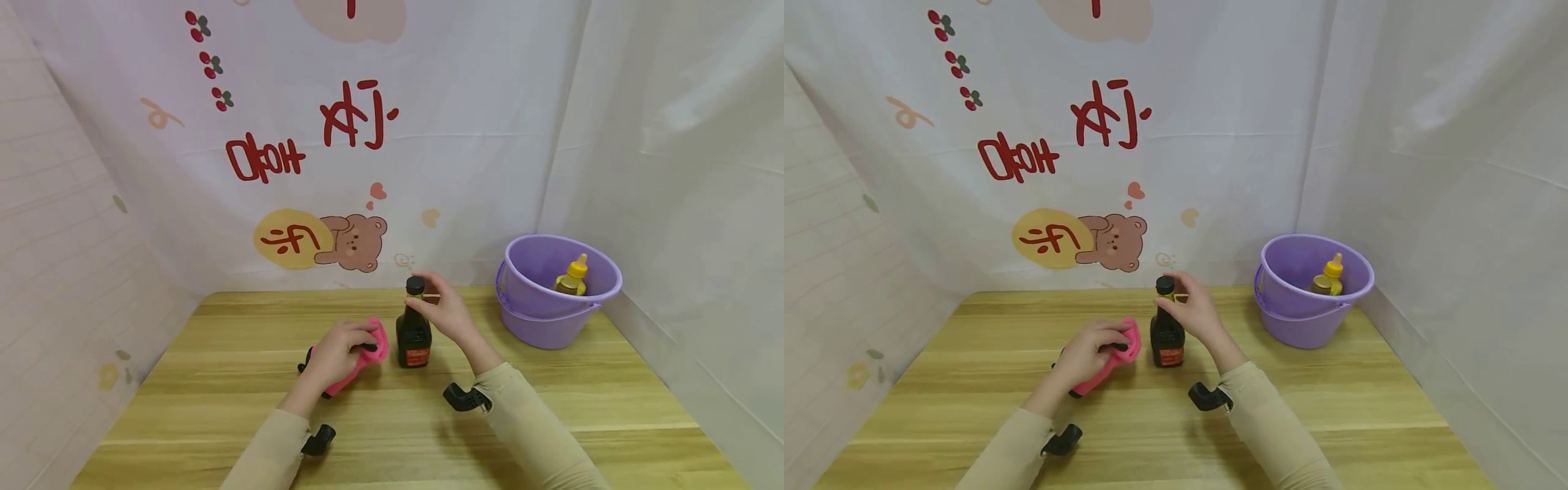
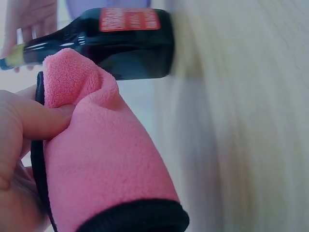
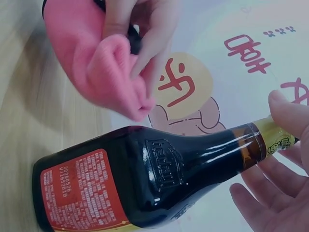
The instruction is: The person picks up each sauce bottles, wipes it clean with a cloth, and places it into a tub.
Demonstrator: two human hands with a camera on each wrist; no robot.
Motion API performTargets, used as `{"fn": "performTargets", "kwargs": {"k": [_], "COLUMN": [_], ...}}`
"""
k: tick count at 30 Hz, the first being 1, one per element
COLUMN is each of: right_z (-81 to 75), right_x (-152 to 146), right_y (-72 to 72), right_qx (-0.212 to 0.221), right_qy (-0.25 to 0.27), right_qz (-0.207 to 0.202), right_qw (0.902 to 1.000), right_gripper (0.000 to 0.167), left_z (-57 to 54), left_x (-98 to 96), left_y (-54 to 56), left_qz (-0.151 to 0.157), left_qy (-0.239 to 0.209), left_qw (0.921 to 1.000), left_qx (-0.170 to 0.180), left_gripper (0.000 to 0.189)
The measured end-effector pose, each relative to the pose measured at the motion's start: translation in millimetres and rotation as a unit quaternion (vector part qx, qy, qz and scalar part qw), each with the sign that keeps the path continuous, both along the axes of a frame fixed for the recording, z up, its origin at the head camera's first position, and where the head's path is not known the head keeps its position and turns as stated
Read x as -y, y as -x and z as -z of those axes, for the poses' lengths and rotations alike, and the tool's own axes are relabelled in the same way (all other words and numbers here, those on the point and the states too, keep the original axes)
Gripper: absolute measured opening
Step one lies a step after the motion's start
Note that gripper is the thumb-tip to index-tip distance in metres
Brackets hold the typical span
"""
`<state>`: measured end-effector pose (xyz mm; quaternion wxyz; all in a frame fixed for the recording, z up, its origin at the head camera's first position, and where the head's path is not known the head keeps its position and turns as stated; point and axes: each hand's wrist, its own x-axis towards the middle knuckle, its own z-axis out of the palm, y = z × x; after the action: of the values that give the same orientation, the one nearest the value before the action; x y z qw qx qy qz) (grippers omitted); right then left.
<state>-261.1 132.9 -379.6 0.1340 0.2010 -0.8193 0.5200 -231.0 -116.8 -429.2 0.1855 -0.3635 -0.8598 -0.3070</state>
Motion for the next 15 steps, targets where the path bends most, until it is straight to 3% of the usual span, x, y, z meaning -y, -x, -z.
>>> {"fn": "performTargets", "kwargs": {"k": [7,15], "right_z": [-8.2,-12.4], "right_x": [1.6,2.2], "right_y": [-3.2,-4.8], "right_qx": [-0.016,-0.037], "right_qy": [-0.012,-0.046], "right_qz": [0.038,0.060], "right_qw": [0.9991,0.9964], "right_gripper": [0.047,0.038], "left_z": [-7.0,-7.9], "left_x": [3.9,6.6], "left_y": [-11.7,-18.0], "left_qz": [-0.024,-0.037], "left_qy": [-0.043,-0.048], "left_qw": [0.9986,0.9979], "left_qx": [-0.019,-0.024], "left_gripper": [0.035,0.037]}}
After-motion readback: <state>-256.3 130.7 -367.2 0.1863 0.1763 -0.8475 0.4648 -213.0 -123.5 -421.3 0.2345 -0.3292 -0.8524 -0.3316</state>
